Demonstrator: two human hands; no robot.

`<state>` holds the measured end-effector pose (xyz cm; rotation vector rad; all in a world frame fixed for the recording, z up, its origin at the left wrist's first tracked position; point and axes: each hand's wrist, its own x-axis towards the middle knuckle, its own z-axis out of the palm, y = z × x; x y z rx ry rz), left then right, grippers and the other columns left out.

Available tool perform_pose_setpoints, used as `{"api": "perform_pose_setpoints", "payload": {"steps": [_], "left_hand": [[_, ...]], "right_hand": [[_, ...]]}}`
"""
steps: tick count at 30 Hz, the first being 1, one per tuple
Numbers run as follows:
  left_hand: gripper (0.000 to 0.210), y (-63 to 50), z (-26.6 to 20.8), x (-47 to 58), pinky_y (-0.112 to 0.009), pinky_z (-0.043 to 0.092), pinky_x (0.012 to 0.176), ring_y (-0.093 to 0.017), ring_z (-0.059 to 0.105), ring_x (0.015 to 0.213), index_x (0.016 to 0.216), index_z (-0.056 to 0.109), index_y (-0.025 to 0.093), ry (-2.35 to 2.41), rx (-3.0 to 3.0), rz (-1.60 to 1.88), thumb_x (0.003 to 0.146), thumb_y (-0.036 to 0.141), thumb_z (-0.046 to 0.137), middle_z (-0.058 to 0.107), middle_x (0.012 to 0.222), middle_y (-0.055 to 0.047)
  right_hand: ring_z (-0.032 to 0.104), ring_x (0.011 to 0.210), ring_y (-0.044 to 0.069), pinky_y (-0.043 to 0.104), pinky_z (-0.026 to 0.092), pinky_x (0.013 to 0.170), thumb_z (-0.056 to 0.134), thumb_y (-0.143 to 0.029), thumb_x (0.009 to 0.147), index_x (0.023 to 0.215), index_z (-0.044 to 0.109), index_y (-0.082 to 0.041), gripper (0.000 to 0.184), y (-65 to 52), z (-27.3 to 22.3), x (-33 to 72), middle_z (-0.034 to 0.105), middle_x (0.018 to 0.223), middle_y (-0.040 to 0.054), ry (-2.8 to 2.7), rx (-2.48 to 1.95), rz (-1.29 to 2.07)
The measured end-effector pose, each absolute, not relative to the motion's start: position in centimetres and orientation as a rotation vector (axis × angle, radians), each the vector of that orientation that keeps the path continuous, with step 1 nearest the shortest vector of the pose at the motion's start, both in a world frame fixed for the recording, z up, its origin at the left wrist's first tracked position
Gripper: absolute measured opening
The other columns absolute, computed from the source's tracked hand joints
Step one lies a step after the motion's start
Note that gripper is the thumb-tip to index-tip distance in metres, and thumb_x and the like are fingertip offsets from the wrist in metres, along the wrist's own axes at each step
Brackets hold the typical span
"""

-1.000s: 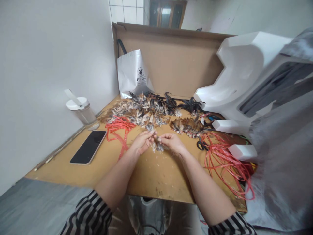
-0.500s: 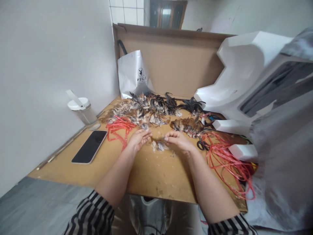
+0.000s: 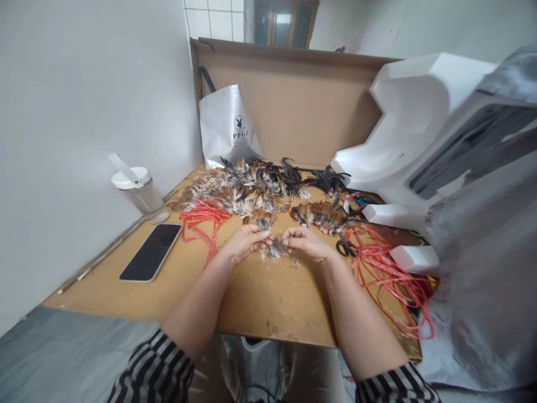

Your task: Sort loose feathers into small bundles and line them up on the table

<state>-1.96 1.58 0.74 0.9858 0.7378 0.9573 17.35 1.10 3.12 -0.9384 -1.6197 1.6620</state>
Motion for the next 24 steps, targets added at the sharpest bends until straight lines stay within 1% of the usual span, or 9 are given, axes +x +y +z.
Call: {"api": "perform_pose_setpoints", "payload": {"steps": [2,6,8,11,12,14,18,21,24], "left_hand": [[0.014,1.6,0.6,-1.8,-0.014,0.046,0.054,-0.009,0.059,0.058,0.073,0.064,0.006,0.745,0.956,0.984,0.066,0.018,0.064,0.065,0.067,-0.009],[0.008,1.9,0.4,-1.6,-0.012,0.046,0.054,-0.006,0.058,0.058,0.074,0.062,0.006,0.692,0.792,1.105,0.068,0.013,0.062,0.064,0.068,-0.007],[0.005,2.2,0.3,-1.7,-0.011,0.046,0.054,-0.005,0.058,0.057,0.074,0.061,0.007,0.66,0.678,1.16,0.07,0.009,0.06,0.063,0.068,-0.006],[0.005,2.5,0.0,-1.6,-0.01,0.046,0.054,-0.004,0.058,0.057,0.074,0.06,0.008,0.639,0.555,1.213,0.071,0.006,0.057,0.062,0.067,-0.004],[0.005,2.5,-0.1,-1.5,-0.01,0.046,0.055,-0.004,0.058,0.058,0.075,0.06,0.008,0.639,0.542,1.226,0.071,0.006,0.057,0.062,0.067,-0.004],[0.004,2.4,-0.2,-1.2,-0.01,0.046,0.056,-0.004,0.058,0.059,0.074,0.061,0.007,0.646,0.56,1.248,0.071,0.007,0.058,0.063,0.068,-0.005],[0.004,1.9,-0.4,-0.3,-0.012,0.046,0.057,-0.005,0.057,0.057,0.07,0.061,0.007,0.705,0.664,1.261,0.068,0.011,0.062,0.063,0.065,-0.005],[0.008,1.6,-0.3,0.0,-0.013,0.046,0.057,-0.006,0.058,0.058,0.071,0.061,0.007,0.724,0.726,1.236,0.066,0.013,0.064,0.064,0.065,-0.006],[0.012,1.5,-0.2,-0.3,-0.014,0.047,0.057,-0.009,0.061,0.064,0.074,0.062,0.007,0.71,0.754,1.187,0.066,0.016,0.065,0.065,0.072,-0.008]], "right_hand": [[0.045,0.048,0.007,0.021,0.033,0.05,0.065,-0.031,0.061,0.065,0.057,-0.014,0.019,1.2,3.1,17.2,0.055,0.054,-0.0018,-1.561,-0.934,1.67],[0.044,0.045,0.006,0.019,0.031,0.045,0.064,-0.035,0.063,0.065,0.056,-0.015,0.022,1.7,2.6,16.8,0.056,0.057,-0.0017,-1.244,-0.942,1.63],[0.043,0.044,0.005,0.019,0.031,0.044,0.067,-0.035,0.059,0.066,0.056,-0.016,0.023,1.9,2.2,16.3,0.055,0.056,-0.0022,-1.139,-0.986,1.565],[0.044,0.043,0.006,0.02,0.033,0.045,0.071,-0.032,0.051,0.067,0.058,-0.015,0.027,1.9,1.6,15.0,0.055,0.054,-0.003,-1.154,-1.073,1.458],[0.045,0.044,0.006,0.02,0.034,0.045,0.072,-0.032,0.051,0.068,0.058,-0.015,0.027,1.8,1.5,14.5,0.055,0.054,-0.003,-1.158,-1.086,1.418],[0.048,0.047,0.007,0.021,0.037,0.049,0.072,-0.032,0.051,0.069,0.058,-0.016,0.028,1.5,1.3,13.4,0.057,0.057,-0.0022,-1.136,-1.069,1.349],[0.055,0.056,0.011,0.025,0.043,0.058,0.071,-0.033,0.052,0.069,0.058,-0.016,0.027,1.1,1.1,12.0,0.061,0.063,0.001,-1.064,-0.994,1.324],[0.055,0.056,0.012,0.025,0.043,0.058,0.07,-0.033,0.053,0.066,0.058,-0.016,0.025,1.1,1.1,12.0,0.061,0.063,0.0008,-1.018,-0.991,1.3],[0.05,0.051,0.009,0.023,0.039,0.054,0.069,-0.033,0.055,0.063,0.057,-0.016,0.022,1.3,1.2,12.8,0.059,0.059,-0.0012,-1.026,-0.993,1.304]]}}
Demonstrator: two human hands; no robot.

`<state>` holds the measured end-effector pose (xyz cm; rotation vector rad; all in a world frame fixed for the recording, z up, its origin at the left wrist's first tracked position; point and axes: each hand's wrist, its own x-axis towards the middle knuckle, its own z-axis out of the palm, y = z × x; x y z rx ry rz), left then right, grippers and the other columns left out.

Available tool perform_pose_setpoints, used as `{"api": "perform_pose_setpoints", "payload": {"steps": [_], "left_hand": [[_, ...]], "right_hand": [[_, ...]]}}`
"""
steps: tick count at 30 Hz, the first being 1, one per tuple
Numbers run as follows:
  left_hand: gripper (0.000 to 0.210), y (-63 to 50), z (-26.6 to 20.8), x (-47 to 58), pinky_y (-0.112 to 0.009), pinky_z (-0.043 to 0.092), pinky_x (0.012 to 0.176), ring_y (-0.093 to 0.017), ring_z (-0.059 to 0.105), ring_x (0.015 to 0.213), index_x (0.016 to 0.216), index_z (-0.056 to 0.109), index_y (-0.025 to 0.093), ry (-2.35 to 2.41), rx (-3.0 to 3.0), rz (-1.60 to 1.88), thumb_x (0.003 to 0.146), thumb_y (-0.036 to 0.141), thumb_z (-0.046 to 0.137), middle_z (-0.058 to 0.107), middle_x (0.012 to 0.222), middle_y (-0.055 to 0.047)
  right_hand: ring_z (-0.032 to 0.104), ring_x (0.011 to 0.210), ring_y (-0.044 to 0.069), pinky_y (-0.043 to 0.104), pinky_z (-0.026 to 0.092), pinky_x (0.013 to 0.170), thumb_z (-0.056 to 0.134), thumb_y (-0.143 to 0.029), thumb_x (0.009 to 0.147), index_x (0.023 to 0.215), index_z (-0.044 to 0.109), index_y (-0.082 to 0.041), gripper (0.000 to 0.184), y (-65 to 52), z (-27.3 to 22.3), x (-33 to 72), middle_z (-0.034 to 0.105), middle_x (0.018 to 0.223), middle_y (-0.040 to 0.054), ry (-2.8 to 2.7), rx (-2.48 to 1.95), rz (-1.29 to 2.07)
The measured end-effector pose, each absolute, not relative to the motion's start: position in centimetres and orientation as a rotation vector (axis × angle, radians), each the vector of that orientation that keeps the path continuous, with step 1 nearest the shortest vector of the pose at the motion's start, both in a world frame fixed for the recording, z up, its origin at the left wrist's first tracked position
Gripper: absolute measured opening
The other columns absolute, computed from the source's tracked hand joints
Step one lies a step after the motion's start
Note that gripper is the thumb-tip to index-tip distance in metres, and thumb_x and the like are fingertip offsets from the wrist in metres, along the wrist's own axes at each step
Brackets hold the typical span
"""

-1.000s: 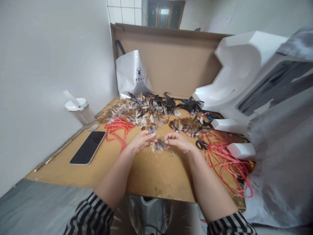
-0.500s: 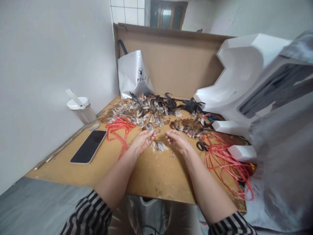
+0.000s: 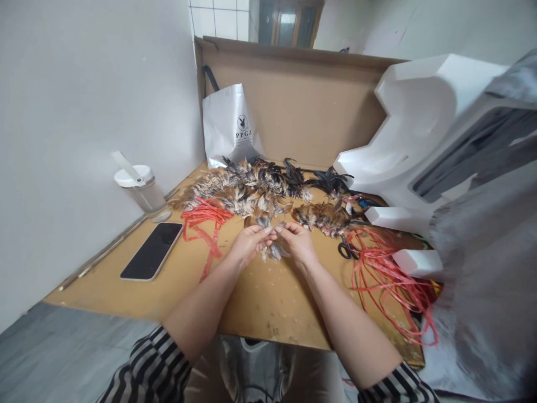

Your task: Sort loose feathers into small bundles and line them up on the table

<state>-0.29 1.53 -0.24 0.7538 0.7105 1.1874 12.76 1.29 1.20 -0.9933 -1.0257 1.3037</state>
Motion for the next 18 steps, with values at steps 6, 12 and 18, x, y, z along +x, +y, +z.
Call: {"api": "perform_pose_setpoints", "payload": {"steps": [6,12,18], "left_hand": [[0.013,1.6,-0.3,-0.9,-0.014,0.047,0.053,-0.009,0.061,0.063,0.076,0.063,0.007,0.715,0.77,1.058,0.067,0.017,0.064,0.066,0.077,-0.01],[0.014,1.3,0.0,-0.7,-0.014,0.046,0.051,-0.008,0.059,0.058,0.076,0.063,0.006,0.729,0.819,0.985,0.068,0.017,0.063,0.065,0.073,-0.01],[0.017,1.3,0.0,-0.6,-0.013,0.044,0.05,-0.007,0.058,0.055,0.074,0.063,0.006,0.742,0.878,0.953,0.067,0.021,0.064,0.064,0.068,-0.007]], "right_hand": [[0.039,0.046,0.006,0.02,0.029,0.047,0.068,-0.033,0.058,0.059,0.056,-0.015,0.022,1.7,1.8,14.7,0.052,0.053,-0.0038,-1.198,-1.035,1.262],[0.039,0.046,0.005,0.02,0.029,0.048,0.067,-0.034,0.058,0.059,0.053,-0.014,0.024,1.4,2.0,14.9,0.051,0.053,-0.0038,-1.3,-1.054,1.319],[0.037,0.043,0.005,0.019,0.028,0.046,0.065,-0.034,0.06,0.059,0.053,-0.014,0.023,1.4,2.0,14.6,0.05,0.051,-0.0043,-1.374,-1.123,1.238]]}}
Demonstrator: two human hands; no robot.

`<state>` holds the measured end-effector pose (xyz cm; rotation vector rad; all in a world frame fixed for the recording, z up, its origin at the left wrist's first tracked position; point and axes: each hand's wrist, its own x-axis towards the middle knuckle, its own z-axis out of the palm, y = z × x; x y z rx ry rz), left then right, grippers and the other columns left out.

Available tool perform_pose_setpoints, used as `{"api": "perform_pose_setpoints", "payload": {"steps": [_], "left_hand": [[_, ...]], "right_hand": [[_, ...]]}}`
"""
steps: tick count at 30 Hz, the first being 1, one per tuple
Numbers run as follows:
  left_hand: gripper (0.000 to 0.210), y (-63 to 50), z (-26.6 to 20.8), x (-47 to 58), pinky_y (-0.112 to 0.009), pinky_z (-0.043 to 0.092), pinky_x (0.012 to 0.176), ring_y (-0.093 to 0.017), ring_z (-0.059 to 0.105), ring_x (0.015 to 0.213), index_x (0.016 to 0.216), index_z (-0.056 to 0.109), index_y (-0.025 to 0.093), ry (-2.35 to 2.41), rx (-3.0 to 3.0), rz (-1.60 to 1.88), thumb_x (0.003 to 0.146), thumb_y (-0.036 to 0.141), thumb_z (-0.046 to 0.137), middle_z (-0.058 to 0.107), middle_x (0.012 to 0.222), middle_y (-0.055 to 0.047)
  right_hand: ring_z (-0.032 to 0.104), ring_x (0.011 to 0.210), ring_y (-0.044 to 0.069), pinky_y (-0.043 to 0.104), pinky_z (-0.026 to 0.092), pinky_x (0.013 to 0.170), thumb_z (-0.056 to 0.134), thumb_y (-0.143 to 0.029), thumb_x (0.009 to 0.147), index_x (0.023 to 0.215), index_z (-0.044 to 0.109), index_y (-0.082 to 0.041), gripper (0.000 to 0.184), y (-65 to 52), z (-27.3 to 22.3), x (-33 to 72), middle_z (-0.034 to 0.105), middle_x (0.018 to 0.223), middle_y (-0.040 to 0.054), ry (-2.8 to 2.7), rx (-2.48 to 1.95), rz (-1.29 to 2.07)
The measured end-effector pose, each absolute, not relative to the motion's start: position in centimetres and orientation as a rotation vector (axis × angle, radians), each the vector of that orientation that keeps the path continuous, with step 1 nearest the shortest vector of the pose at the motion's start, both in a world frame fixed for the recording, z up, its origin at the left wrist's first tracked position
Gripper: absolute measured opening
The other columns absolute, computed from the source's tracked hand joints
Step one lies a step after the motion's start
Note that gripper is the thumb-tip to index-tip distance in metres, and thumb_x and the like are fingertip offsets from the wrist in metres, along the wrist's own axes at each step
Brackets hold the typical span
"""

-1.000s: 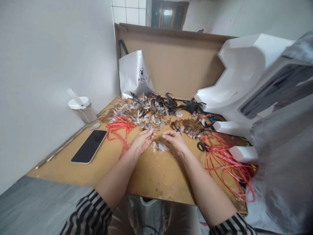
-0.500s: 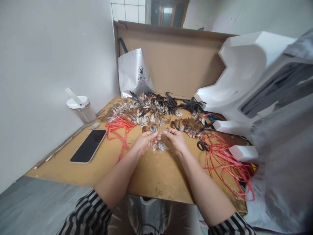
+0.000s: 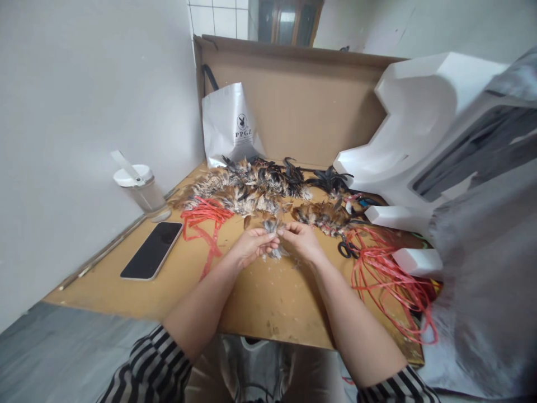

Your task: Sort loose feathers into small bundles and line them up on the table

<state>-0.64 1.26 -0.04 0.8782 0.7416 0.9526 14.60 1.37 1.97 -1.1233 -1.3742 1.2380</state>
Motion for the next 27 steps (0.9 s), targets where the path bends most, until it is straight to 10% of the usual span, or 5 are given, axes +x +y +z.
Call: {"api": "perform_pose_setpoints", "payload": {"steps": [27], "left_hand": [[0.025,1.4,-0.7,0.1,-0.02,0.044,0.052,-0.01,0.057,0.051,0.07,0.061,0.009,0.884,0.999,1.084,0.057,0.028,0.07,0.063,0.059,-0.006]], "right_hand": [[0.047,0.044,0.008,0.02,0.034,0.046,0.067,-0.03,0.056,0.057,0.055,-0.014,0.02,1.0,1.4,13.1,0.057,0.051,-0.0023,-1.153,-1.073,1.224]]}}
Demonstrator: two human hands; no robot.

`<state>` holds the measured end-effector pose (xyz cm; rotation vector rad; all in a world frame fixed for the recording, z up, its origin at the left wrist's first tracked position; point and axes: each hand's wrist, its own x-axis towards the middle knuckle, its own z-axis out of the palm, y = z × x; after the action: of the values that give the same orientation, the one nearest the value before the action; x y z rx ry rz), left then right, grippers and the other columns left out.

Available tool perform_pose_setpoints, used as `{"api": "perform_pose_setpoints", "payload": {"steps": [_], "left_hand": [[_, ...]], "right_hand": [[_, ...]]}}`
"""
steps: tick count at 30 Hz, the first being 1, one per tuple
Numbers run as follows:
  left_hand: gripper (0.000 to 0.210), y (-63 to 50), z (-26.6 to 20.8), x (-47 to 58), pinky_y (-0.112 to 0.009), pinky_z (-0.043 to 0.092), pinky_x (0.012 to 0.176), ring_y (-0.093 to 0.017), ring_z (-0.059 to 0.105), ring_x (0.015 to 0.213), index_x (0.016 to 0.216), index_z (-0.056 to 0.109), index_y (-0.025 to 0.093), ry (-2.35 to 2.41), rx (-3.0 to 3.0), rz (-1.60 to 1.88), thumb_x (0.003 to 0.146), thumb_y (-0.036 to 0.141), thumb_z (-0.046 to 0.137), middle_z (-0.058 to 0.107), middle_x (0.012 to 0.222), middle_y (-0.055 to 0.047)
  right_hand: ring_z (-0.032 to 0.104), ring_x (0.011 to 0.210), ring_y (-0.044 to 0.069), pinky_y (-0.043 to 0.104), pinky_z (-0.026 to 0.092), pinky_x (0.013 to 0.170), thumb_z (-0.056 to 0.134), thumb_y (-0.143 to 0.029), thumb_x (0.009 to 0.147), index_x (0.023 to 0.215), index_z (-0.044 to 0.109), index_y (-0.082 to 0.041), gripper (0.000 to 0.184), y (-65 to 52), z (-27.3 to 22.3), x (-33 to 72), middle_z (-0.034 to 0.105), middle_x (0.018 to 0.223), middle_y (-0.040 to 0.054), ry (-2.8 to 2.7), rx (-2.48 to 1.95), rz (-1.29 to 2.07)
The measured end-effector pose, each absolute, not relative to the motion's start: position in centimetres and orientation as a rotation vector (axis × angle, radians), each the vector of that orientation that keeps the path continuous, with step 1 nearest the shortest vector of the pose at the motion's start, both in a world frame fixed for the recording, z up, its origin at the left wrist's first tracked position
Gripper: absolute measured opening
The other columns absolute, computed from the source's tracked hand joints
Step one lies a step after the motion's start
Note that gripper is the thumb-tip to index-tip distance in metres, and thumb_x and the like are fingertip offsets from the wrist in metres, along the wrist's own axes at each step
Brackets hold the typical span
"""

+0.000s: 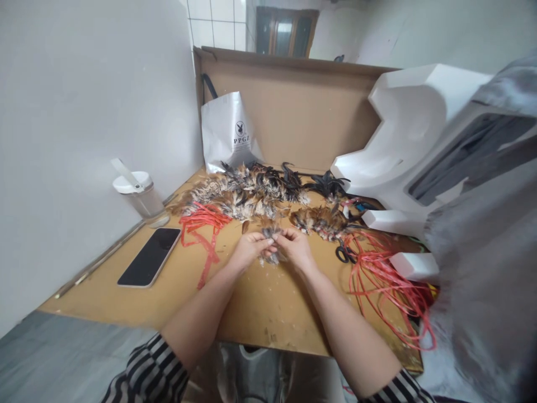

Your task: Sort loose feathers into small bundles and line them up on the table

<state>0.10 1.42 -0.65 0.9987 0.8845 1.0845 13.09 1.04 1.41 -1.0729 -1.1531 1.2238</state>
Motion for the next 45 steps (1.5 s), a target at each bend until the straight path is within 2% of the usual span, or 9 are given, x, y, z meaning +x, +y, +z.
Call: {"api": "perform_pose_setpoints", "payload": {"steps": [11,17,20,25,31,35,38,41,45], "left_hand": [[0.023,1.2,-0.2,0.2,-0.021,0.043,0.051,-0.009,0.054,0.047,0.064,0.062,0.009,0.95,1.086,1.12,0.057,0.029,0.069,0.062,0.056,-0.005],[0.022,1.7,-0.1,-0.7,-0.02,0.042,0.049,-0.009,0.055,0.048,0.066,0.062,0.009,0.914,1.063,1.121,0.059,0.028,0.068,0.063,0.059,-0.006],[0.02,2.2,0.0,-1.5,-0.016,0.041,0.048,-0.006,0.054,0.05,0.067,0.061,0.009,0.885,0.927,1.217,0.061,0.027,0.067,0.064,0.063,-0.006],[0.017,3.1,-0.3,-2.6,-0.012,0.041,0.048,-0.005,0.056,0.056,0.068,0.059,0.01,0.812,0.717,1.362,0.06,0.022,0.069,0.065,0.072,-0.004],[0.018,3.4,-0.8,-2.9,-0.012,0.041,0.048,-0.005,0.056,0.057,0.071,0.06,0.01,0.781,0.693,1.349,0.061,0.023,0.068,0.064,0.074,-0.005],[0.019,3.4,-0.7,-2.7,-0.012,0.041,0.047,-0.004,0.055,0.057,0.071,0.06,0.01,0.779,0.684,1.337,0.061,0.023,0.068,0.064,0.074,-0.004],[0.019,3.3,-0.7,-2.6,-0.012,0.04,0.047,-0.005,0.055,0.056,0.072,0.06,0.01,0.779,0.677,1.312,0.062,0.023,0.068,0.063,0.075,-0.005],[0.019,3.2,-0.8,-2.5,-0.013,0.04,0.046,-0.005,0.055,0.056,0.073,0.06,0.01,0.766,0.671,1.282,0.062,0.023,0.068,0.063,0.075,-0.005],[0.017,3.1,-0.8,-2.4,-0.014,0.041,0.046,-0.006,0.055,0.056,0.073,0.059,0.011,0.791,0.658,1.272,0.062,0.022,0.067,0.063,0.075,-0.004]], "right_hand": [[0.05,0.046,0.009,0.021,0.037,0.048,0.07,-0.03,0.053,0.058,0.053,-0.015,0.024,0.9,1.1,12.6,0.056,0.049,-0.0033,-0.974,-1.01,1.356],[0.056,0.055,0.012,0.025,0.042,0.056,0.071,-0.034,0.052,0.067,0.056,-0.016,0.027,1.0,1.4,12.9,0.061,0.061,0.0003,-1.038,-0.979,1.438],[0.052,0.052,0.011,0.023,0.04,0.053,0.067,-0.035,0.056,0.07,0.059,-0.015,0.026,1.1,1.2,13.2,0.061,0.061,0.0013,-1.238,-1.081,1.274],[0.047,0.047,0.01,0.021,0.034,0.049,0.056,-0.03,0.065,0.064,0.061,-0.015,0.016,0.9,0.4,14.0,0.058,0.054,0.0005,-1.766,-1.19,1.038],[0.048,0.05,0.01,0.021,0.029,0.05,0.053,-0.025,0.066,0.059,0.061,-0.017,0.013,-0.1,1.3,14.2,0.06,0.056,0.0001,-2.28,-1.352,0.642],[0.052,0.058,0.013,0.023,0.028,0.052,0.054,-0.021,0.063,0.062,0.062,-0.019,0.008,-0.6,1.6,13.5,0.062,0.065,0.0034,-2.417,-1.499,0.407],[0.051,0.056,0.013,0.024,0.026,0.051,0.053,-0.017,0.062,0.059,0.06,-0.018,0.008,-0.6,1.3,13.3,0.062,0.064,0.0052,-2.43,-1.601,0.329],[0.046,0.05,0.01,0.023,0.026,0.048,0.052,-0.017,0.062,0.056,0.058,-0.018,0.009,-0.1,1.1,14.0,0.058,0.056,0.0022,-2.36,-1.533,0.493],[0.039,0.043,0.007,0.02,0.026,0.045,0.056,-0.028,0.063,0.058,0.056,-0.016,0.012,0.9,1.2,15.2,0.052,0.05,-0.0026,-1.971,-1.352,1.059]]}}
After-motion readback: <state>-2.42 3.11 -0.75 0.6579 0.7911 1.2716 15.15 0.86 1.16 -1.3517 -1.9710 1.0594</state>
